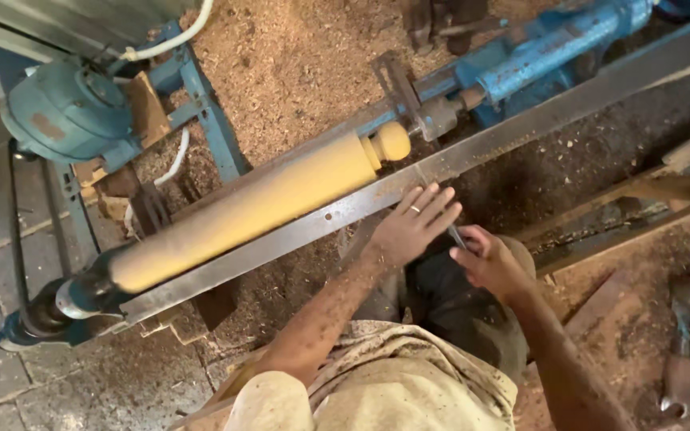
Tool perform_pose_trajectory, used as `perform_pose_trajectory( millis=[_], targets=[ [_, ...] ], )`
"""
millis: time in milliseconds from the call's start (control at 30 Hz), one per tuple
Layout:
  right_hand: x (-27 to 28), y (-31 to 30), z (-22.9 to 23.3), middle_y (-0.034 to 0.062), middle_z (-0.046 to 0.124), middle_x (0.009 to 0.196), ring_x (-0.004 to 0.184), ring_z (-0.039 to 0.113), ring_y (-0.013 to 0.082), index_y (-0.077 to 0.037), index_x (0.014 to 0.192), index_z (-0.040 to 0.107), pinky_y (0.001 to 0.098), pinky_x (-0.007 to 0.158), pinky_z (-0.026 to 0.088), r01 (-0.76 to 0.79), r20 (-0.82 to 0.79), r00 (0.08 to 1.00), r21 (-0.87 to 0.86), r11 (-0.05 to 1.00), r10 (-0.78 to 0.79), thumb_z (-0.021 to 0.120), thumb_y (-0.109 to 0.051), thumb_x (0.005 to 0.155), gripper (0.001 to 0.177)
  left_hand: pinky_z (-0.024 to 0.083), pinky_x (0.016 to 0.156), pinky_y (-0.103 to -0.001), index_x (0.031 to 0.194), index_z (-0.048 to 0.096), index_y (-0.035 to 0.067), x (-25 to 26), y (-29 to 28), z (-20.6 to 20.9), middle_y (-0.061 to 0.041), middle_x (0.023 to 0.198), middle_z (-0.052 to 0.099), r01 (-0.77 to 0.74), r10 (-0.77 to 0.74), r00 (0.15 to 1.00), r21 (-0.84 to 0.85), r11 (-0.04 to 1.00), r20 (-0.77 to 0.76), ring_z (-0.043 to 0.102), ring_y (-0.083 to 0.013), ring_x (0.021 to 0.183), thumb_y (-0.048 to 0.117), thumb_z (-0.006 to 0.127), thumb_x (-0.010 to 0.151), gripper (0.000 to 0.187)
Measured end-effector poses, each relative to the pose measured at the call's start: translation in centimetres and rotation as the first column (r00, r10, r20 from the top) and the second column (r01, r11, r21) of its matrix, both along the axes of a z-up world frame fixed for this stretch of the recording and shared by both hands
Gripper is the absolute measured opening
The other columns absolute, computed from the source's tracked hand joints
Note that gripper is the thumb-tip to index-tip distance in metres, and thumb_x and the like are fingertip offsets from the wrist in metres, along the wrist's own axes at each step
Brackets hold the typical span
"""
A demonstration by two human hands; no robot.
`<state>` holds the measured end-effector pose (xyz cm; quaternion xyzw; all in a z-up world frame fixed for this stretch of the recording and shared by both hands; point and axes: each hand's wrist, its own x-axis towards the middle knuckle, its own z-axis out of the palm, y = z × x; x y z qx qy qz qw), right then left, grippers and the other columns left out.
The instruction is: The person shapes a cylindrical wooden piece mounted on a lathe using a chisel, then sands the surface with a piece of sandpaper. The person holds the chisel against the rotating wood to smooth and contour it, then switches to sanding to finish the surface.
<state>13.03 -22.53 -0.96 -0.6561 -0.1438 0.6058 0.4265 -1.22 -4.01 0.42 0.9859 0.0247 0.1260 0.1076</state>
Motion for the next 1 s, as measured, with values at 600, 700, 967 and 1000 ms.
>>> perform_pose_trajectory(
  millis=[600, 700, 967, 1000],
  targets=[
    [-7.1, 0.4, -2.2, -0.0061, 0.045, 0.077, 0.066, 0.041, 0.0041, -0.009, 0.162, 0.034, 0.0209, 0.056, 0.037, 0.391, -0.197, 0.913, 0.169, 0.905, -0.358, 0.053, -0.012, 0.102, 0.063, 0.044, 0.119, -0.045, 0.136, 0.063, 0.003, 3.1, 3.3, -0.5, -0.013, 0.149, 0.056, -0.002, 0.002, 1.000, 0.122, 0.993, 0.001, 0.052, -0.0288, 0.140, 0.028, 0.068, 0.103, 0.042],
    [-6.3, 0.1, -2.6, -0.0071, 0.043, 0.078, 0.066, 0.039, 0.0041, -0.008, 0.161, 0.036, 0.0208, 0.057, 0.037, 0.361, -0.175, 0.927, 0.191, 0.913, -0.331, 0.053, -0.009, 0.102, 0.062, 0.046, 0.119, -0.042, 0.137, 0.064, 0.004, 3.8, 3.1, -0.1, -0.011, 0.148, 0.058, -0.052, 0.050, 0.999, 0.136, 0.989, 0.017, 0.054, -0.0270, 0.139, 0.022, 0.067, 0.103, 0.039],
    [-4.3, -0.4, -3.1, -0.0080, 0.043, 0.079, 0.066, 0.038, 0.0039, -0.009, 0.160, 0.037, 0.0209, 0.055, 0.037, 0.290, -0.201, 0.945, 0.145, 0.946, -0.259, 0.052, -0.008, 0.101, 0.061, 0.046, 0.119, -0.039, 0.136, 0.066, 0.005, 4.3, 2.7, 0.0, -0.010, 0.147, 0.059, -0.096, 0.101, 0.995, 0.181, 0.979, -0.018, 0.055, -0.0254, 0.139, 0.018, 0.061, 0.100, 0.039],
    [-4.1, -0.3, -3.1, -0.0085, 0.043, 0.081, 0.066, 0.038, 0.0037, -0.009, 0.160, 0.038, 0.0206, 0.056, 0.037, 0.284, -0.195, 0.948, 0.158, 0.946, -0.252, 0.052, -0.007, 0.101, 0.061, 0.046, 0.119, -0.039, 0.136, 0.066, 0.005, 4.4, 2.7, 0.0, -0.009, 0.147, 0.059, -0.102, 0.105, 0.994, 0.184, 0.978, -0.009, 0.055, -0.0252, 0.139, 0.017, 0.061, 0.101, 0.038]
  ],
)
